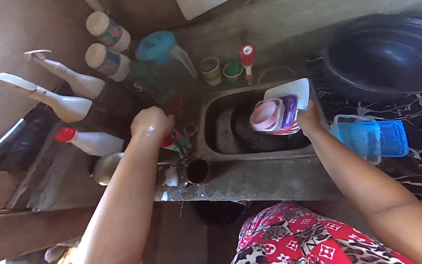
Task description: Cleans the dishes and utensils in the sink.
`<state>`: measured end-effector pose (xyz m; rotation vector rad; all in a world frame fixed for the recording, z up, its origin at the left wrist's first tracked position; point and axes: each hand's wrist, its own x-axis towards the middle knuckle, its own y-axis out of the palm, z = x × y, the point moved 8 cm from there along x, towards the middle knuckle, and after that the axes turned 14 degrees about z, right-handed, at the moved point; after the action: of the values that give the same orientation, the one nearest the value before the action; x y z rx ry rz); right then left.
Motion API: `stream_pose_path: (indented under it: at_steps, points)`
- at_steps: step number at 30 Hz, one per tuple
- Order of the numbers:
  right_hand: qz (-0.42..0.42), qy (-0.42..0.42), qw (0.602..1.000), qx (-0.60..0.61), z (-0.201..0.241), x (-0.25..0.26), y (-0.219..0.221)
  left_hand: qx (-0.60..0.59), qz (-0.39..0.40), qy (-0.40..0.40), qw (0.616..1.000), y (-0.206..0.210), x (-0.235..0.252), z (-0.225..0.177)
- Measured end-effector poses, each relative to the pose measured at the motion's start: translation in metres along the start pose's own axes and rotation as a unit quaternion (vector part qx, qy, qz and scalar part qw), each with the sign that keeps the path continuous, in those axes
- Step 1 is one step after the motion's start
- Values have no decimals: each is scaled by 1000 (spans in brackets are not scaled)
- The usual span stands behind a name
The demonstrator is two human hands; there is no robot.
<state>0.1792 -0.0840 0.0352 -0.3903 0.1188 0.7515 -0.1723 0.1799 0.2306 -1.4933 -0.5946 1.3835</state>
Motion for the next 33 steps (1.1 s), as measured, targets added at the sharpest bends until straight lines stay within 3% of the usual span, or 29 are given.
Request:
stream_pose_path:
  at_steps: [2,5,9,12,14,17,20,22,25,28,30,33]
  points:
    - [44,30,994,-91,-7,6,8,-8,-7,73,997,-6,-33,-50]
    - [115,112,976,-150,-32,25,37,-6,62,174,983,36,-52,-136]
    - [184,178,934,-249,-50,50,63,-80,122,235,961,139,22,-204]
    - [245,224,890,-314,-47,59,69,-208,149,239,937,184,71,-226]
    - [253,229,885,-316,-46,60,73,-212,138,255,933,207,89,-244]
    - [229,239,904,-270,-54,62,75,-213,131,209,945,228,105,-253]
    - [266,221,893,-288,-58,69,81,-213,124,184,952,230,107,-249]
    - [240,219,897,-300,-68,75,78,-234,95,151,956,229,104,-247]
    - [211,227,909,-280,-58,69,68,-371,47,92,923,234,106,-244]
    - [151,221,948,-173,-34,53,49,-388,55,88,916,243,114,-245]
    - [121,181,961,-172,-10,42,39,-348,95,98,927,252,122,-249]
    - [102,108,952,-269,38,26,26,-207,215,167,940,246,121,-261]
